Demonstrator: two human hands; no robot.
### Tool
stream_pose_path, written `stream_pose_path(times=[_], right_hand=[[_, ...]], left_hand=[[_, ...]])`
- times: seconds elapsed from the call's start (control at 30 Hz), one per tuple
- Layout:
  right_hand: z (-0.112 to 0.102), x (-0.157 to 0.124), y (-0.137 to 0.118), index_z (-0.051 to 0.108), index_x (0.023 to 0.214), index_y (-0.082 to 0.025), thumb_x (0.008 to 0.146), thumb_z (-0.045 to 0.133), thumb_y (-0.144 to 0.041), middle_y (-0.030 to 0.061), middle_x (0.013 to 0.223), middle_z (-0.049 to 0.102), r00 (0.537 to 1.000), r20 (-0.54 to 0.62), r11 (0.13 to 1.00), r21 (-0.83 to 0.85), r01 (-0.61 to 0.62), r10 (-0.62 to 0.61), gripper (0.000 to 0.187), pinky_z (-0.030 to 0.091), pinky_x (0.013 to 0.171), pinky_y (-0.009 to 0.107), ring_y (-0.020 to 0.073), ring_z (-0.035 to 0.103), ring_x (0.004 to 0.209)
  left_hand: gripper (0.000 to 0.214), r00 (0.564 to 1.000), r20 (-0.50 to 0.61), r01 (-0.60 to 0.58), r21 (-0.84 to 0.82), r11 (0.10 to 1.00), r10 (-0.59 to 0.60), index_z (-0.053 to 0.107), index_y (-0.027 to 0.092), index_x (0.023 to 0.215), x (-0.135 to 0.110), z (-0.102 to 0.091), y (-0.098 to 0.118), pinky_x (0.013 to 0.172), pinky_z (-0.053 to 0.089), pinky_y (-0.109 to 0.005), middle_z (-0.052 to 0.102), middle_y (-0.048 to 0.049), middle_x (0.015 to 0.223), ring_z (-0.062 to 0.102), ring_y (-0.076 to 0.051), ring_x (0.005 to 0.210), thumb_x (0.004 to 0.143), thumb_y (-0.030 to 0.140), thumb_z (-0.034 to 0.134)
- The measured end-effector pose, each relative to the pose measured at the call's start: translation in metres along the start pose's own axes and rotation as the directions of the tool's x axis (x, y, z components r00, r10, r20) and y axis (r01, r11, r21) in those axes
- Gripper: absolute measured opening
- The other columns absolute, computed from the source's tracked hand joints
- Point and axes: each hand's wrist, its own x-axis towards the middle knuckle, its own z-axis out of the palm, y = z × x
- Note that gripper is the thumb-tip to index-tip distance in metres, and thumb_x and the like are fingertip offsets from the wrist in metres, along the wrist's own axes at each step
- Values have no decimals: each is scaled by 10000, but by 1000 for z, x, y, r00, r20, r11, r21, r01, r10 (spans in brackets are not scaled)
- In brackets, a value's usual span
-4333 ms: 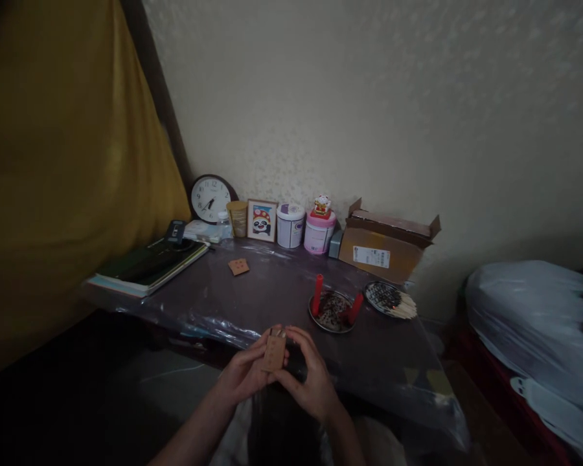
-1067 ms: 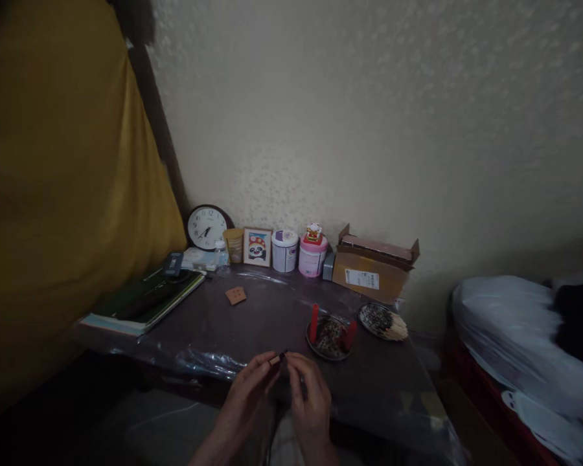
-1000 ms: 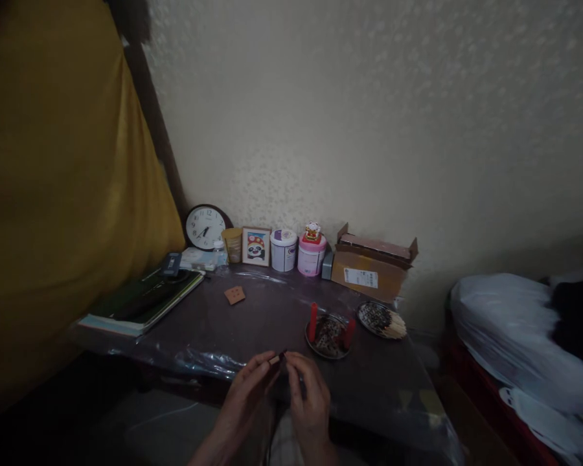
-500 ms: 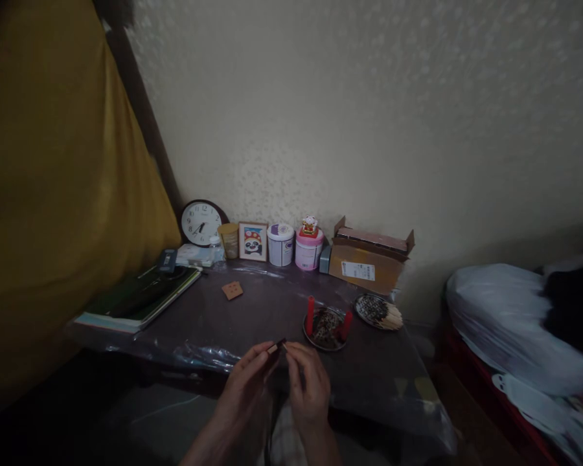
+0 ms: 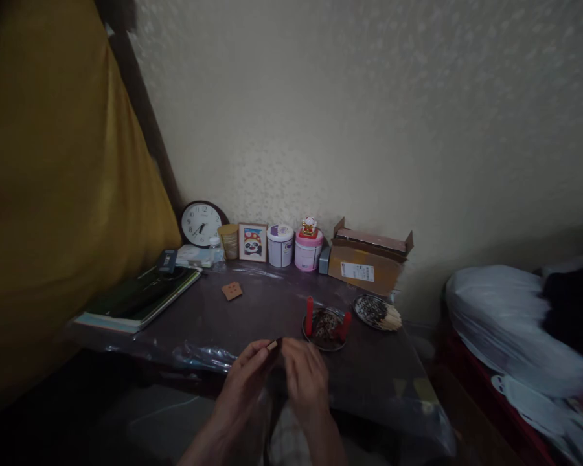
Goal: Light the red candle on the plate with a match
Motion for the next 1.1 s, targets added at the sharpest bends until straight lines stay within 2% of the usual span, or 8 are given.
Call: stream_pose_path(times=[0.07,0.17,0.3,0.4,0.63,0.9,1.03,1.1], right_hand=[[9,-6,22,668,848,-196,887,449,-271,50,779,717,990,-79,992,-53,-118,114,234,529,673,286,173,674,718],[12,-8,42,665,859,-191,875,470,-343,49,817,713,925,-155,935,-10,-354,348,248,525,702,292,179,671,752],[2,-1,31,670,843,-196,841,538,-347,37,837,714,885,-159,899,127,-420,437,201,524,746,305,182,668,789],[-2,2,11,662,833,-195,828,565,-313,39,833,711,889,-180,902,193,-387,421,153,528,757,311,179,665,780],[9,-7,-3,629,903,-216,856,528,-183,43,907,686,979,-62,968,176,-180,193,117,513,794,303,165,637,880],[-8,4,-21,636,881,-241,868,509,-193,28,860,686,979,-141,988,70,-140,149,136,523,747,295,161,650,807],[-1,-1,-3,653,911,-240,866,511,-224,34,875,705,999,-22,998,53,-24,25,150,526,746,301,169,660,819],[7,-4,17,661,864,-214,873,494,-279,38,804,707,997,-16,997,27,-69,70,180,533,698,298,173,664,751]], left_hand=[[149,1000,9,-11,16,1000,11,682,162,815,-2,2,3,852,426,-291,720,-70,879,632,-176,864,696,249,703],[174,1000,-25,-3,28,1000,3,686,165,807,-4,2,6,868,417,-291,724,-69,873,634,-179,874,669,264,726],[196,998,-59,11,18,1000,-10,686,169,779,-4,-2,2,875,413,-299,730,-68,858,636,-185,872,635,285,751],[193,998,-59,3,15,1000,-2,681,167,766,-3,-2,-1,840,424,-283,731,-64,839,638,-179,850,629,283,754],[152,1000,6,4,-8,1000,-4,668,169,802,-7,6,-2,795,439,-286,727,-63,853,639,-184,847,681,253,706],[176,999,-50,-6,9,1000,7,666,171,770,-5,1,0,782,436,-278,724,-61,829,635,-183,827,653,286,729],[169,1000,-25,-16,0,1000,16,672,175,778,-8,7,5,814,429,-283,721,-55,822,633,-180,835,657,278,728],[168,1000,7,-26,10,1000,26,678,173,793,-11,9,8,850,420,-295,720,-64,852,631,-185,860,668,276,721]])
